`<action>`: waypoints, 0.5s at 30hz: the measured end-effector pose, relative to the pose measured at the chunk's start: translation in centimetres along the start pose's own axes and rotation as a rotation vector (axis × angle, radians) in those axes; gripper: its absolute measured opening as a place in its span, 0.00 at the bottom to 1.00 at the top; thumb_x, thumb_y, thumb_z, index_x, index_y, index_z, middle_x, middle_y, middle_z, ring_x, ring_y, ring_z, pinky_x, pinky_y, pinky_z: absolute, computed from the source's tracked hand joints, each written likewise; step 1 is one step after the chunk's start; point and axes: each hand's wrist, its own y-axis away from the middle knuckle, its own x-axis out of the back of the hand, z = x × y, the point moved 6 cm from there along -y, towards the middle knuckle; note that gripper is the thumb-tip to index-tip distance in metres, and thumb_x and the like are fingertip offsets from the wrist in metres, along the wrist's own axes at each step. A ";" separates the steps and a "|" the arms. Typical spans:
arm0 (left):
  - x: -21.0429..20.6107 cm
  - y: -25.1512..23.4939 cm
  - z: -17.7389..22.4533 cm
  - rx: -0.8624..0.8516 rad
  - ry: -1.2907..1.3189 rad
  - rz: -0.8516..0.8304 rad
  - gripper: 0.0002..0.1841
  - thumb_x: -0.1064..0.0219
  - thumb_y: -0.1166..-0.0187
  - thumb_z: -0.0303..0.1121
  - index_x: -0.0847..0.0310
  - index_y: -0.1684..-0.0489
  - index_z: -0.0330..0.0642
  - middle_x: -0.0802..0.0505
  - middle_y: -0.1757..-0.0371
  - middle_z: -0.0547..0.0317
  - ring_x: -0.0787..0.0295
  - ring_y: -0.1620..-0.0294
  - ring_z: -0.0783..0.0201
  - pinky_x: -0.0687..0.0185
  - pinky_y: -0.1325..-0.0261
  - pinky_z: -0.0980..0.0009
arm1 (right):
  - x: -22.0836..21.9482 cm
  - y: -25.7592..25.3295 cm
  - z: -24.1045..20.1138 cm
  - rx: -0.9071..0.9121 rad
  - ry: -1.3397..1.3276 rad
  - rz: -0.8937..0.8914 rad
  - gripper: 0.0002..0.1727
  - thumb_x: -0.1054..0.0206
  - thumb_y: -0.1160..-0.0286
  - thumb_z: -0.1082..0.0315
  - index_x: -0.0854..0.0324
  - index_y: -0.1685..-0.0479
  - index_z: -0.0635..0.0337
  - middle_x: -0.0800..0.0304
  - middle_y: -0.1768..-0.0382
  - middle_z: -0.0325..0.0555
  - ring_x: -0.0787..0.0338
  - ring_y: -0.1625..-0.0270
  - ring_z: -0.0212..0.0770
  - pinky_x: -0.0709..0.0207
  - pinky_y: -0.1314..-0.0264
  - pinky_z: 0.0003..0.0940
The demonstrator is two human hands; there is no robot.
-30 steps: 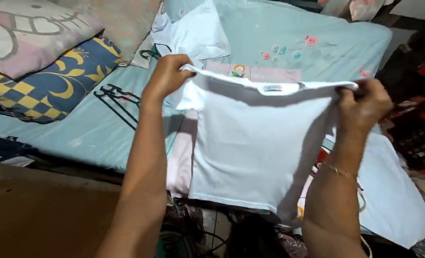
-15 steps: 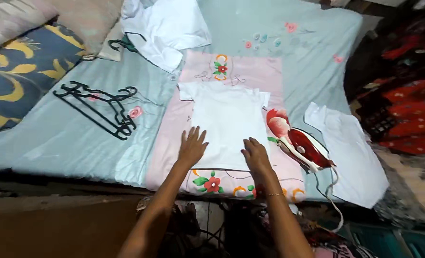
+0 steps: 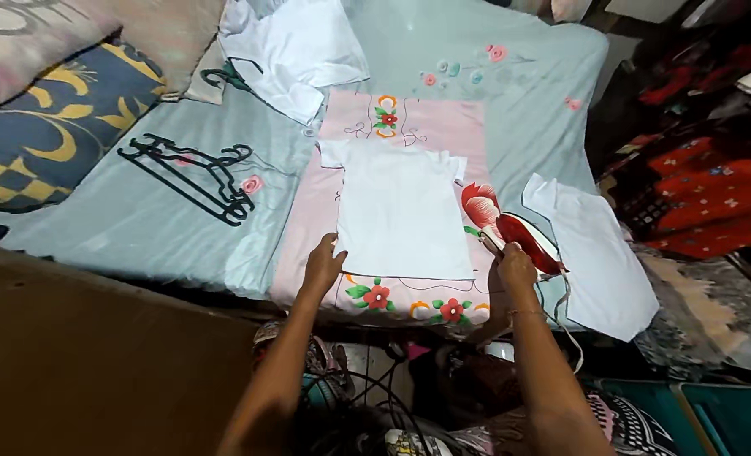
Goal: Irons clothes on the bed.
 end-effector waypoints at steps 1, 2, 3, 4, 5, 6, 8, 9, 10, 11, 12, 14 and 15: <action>0.0 -0.1 -0.1 0.033 0.032 -0.006 0.28 0.32 0.16 0.31 0.32 0.18 0.32 0.10 0.40 0.34 0.12 0.39 0.42 0.21 0.31 0.46 | 0.4 0.0 0.1 0.000 0.035 -0.007 0.20 0.47 0.10 0.69 0.23 0.27 0.66 0.18 0.29 0.68 0.19 0.25 0.67 0.26 0.29 0.64; 0.1 -0.3 -0.3 0.057 0.063 -0.014 0.27 0.30 0.18 0.31 0.29 0.21 0.32 0.10 0.43 0.35 0.11 0.43 0.43 0.20 0.33 0.46 | 1.3 0.1 0.1 0.023 0.065 -0.023 0.19 0.46 0.11 0.69 0.22 0.28 0.67 0.17 0.31 0.69 0.19 0.25 0.68 0.28 0.29 0.67; 0.0 -0.5 -0.7 0.072 0.093 -0.024 0.26 0.29 0.19 0.31 0.27 0.24 0.31 0.10 0.45 0.36 0.11 0.44 0.44 0.20 0.33 0.46 | 2.3 0.0 0.1 0.060 0.076 -0.041 0.19 0.43 0.13 0.69 0.22 0.30 0.68 0.17 0.31 0.71 0.19 0.26 0.70 0.31 0.28 0.71; 0.0 -0.8 -1.1 0.073 0.115 -0.032 0.24 0.28 0.20 0.32 0.24 0.28 0.30 0.09 0.46 0.36 0.11 0.45 0.45 0.19 0.34 0.45 | 3.5 -0.2 0.1 0.097 0.062 -0.061 0.20 0.40 0.14 0.67 0.22 0.30 0.70 0.18 0.31 0.74 0.21 0.25 0.73 0.35 0.27 0.75; -0.1 -1.0 -1.5 0.070 0.129 -0.041 0.22 0.27 0.20 0.32 0.22 0.31 0.30 0.09 0.47 0.36 0.11 0.45 0.45 0.19 0.34 0.45 | 4.8 -0.5 0.2 0.124 0.027 -0.078 0.21 0.38 0.15 0.65 0.22 0.30 0.72 0.18 0.32 0.75 0.21 0.26 0.74 0.36 0.27 0.76; -0.2 -1.2 -1.7 0.066 0.138 -0.048 0.21 0.27 0.21 0.31 0.21 0.33 0.29 0.09 0.48 0.37 0.11 0.46 0.45 0.19 0.35 0.45 | 5.9 -0.9 0.3 0.143 -0.037 -0.101 0.22 0.36 0.15 0.64 0.22 0.31 0.73 0.19 0.32 0.76 0.21 0.26 0.74 0.35 0.27 0.75; -0.5 -1.6 -2.1 0.053 0.143 -0.052 0.20 0.27 0.21 0.32 0.20 0.35 0.30 0.09 0.50 0.37 0.12 0.48 0.46 0.19 0.37 0.44 | 7.3 -1.3 0.7 0.167 -0.244 -0.136 0.23 0.32 0.17 0.64 0.21 0.33 0.74 0.17 0.38 0.75 0.18 0.33 0.69 0.31 0.29 0.68; -0.6 -1.7 -2.3 0.051 0.141 -0.052 0.20 0.27 0.21 0.32 0.20 0.35 0.30 0.09 0.50 0.37 0.11 0.48 0.45 0.19 0.37 0.44 | 7.5 -1.3 0.8 0.171 -0.368 -0.141 0.23 0.29 0.21 0.64 0.20 0.35 0.73 0.15 0.42 0.72 0.15 0.39 0.64 0.27 0.33 0.64; -0.7 -1.8 -2.6 0.049 0.137 -0.050 0.20 0.27 0.20 0.33 0.19 0.35 0.31 0.09 0.49 0.37 0.11 0.47 0.45 0.19 0.36 0.43 | 7.5 -1.0 0.5 0.176 -0.486 -0.152 0.23 0.25 0.24 0.65 0.19 0.36 0.72 0.14 0.44 0.69 0.14 0.43 0.59 0.24 0.36 0.60; -0.8 -1.9 -2.8 0.046 0.139 -0.048 0.20 0.27 0.20 0.34 0.19 0.35 0.31 0.09 0.49 0.37 0.11 0.47 0.44 0.19 0.35 0.42 | 7.4 -0.4 -0.1 0.192 -0.577 -0.161 0.24 0.23 0.27 0.65 0.20 0.37 0.72 0.13 0.47 0.66 0.13 0.47 0.55 0.22 0.39 0.57; -0.9 -1.9 -3.0 0.042 0.144 -0.044 0.20 0.27 0.20 0.34 0.19 0.34 0.31 0.08 0.49 0.37 0.10 0.46 0.43 0.19 0.35 0.41 | 7.3 0.3 -1.1 0.210 -0.633 -0.171 0.26 0.22 0.28 0.65 0.21 0.36 0.72 0.13 0.48 0.65 0.13 0.50 0.53 0.21 0.41 0.55; -1.0 -2.1 -3.1 0.041 0.151 -0.043 0.20 0.27 0.20 0.34 0.19 0.34 0.31 0.08 0.49 0.37 0.10 0.47 0.44 0.19 0.35 0.41 | 6.4 1.6 -3.7 0.265 -0.647 -0.206 0.28 0.23 0.26 0.65 0.25 0.30 0.71 0.13 0.49 0.66 0.11 0.52 0.52 0.18 0.42 0.53; -1.0 -2.1 -3.1 0.043 0.150 -0.043 0.20 0.27 0.20 0.34 0.19 0.34 0.31 0.08 0.50 0.38 0.10 0.47 0.44 0.18 0.36 0.42 | 5.7 2.0 -5.1 0.288 -0.616 -0.222 0.29 0.24 0.25 0.65 0.25 0.28 0.69 0.12 0.48 0.66 0.10 0.52 0.54 0.18 0.42 0.55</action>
